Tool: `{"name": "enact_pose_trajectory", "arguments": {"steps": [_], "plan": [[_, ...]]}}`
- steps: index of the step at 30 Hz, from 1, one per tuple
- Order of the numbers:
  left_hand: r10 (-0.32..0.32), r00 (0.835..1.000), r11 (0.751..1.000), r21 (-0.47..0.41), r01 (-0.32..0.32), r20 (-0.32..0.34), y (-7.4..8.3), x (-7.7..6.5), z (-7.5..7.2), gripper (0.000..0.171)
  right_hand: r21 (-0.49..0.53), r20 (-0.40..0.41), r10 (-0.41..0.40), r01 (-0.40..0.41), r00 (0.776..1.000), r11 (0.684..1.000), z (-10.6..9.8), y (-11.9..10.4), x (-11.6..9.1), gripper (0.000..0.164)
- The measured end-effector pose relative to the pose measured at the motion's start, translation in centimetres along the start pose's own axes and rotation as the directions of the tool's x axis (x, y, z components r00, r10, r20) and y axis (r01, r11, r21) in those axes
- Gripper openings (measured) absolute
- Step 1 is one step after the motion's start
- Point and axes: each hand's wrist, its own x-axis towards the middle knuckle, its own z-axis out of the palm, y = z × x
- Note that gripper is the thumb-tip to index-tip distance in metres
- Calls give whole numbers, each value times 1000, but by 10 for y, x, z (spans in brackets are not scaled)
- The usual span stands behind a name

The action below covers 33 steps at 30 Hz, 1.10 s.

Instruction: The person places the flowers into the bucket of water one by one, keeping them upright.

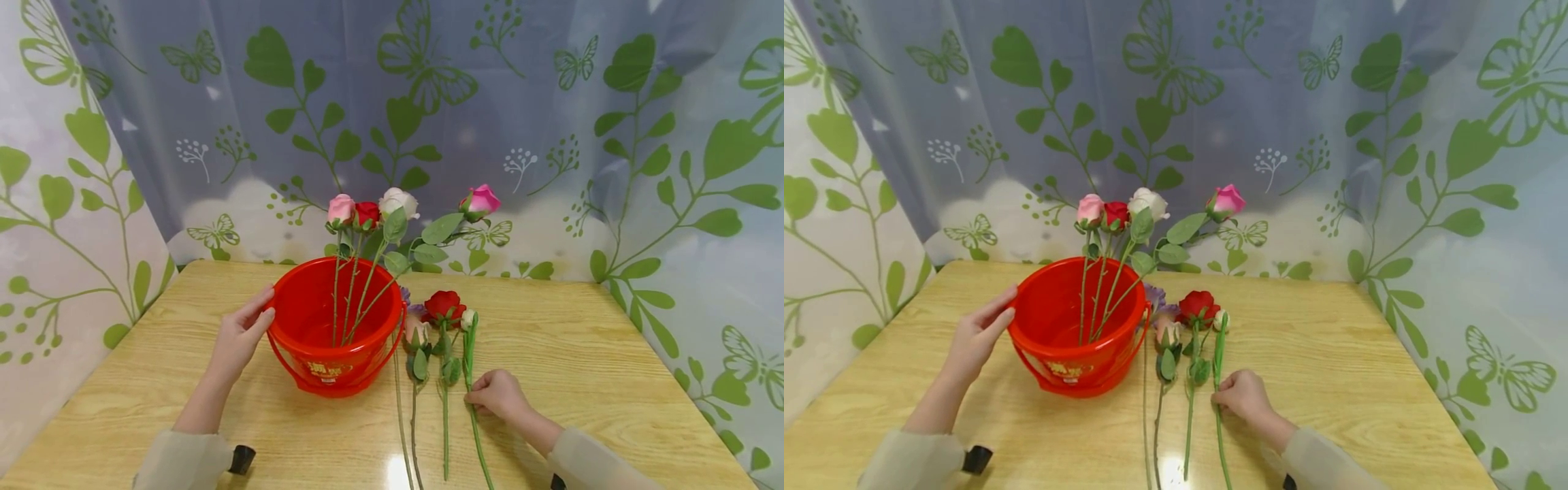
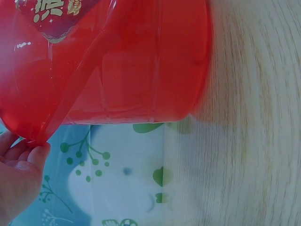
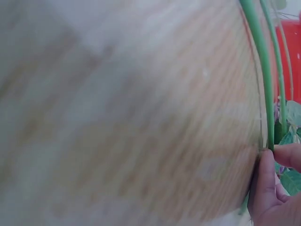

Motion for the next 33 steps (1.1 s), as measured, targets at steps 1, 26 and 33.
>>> {"name": "enact_pose_trajectory", "arguments": {"steps": [1,26,33], "plan": [[1,1000,1000,-1,-1,-1,0,0,0,40,17,5,14,-14,1000,1000,0,0,0,8],[8,1000,999,-33,-8,2,-2,1,0,40,418,71,36,-62,997,906,-30,-6,-12,19],[6,1000,1000,-26,-6,-2,-3,1,0,40,433,73,23,-52,997,900,-42,-12,-14,22]]}}
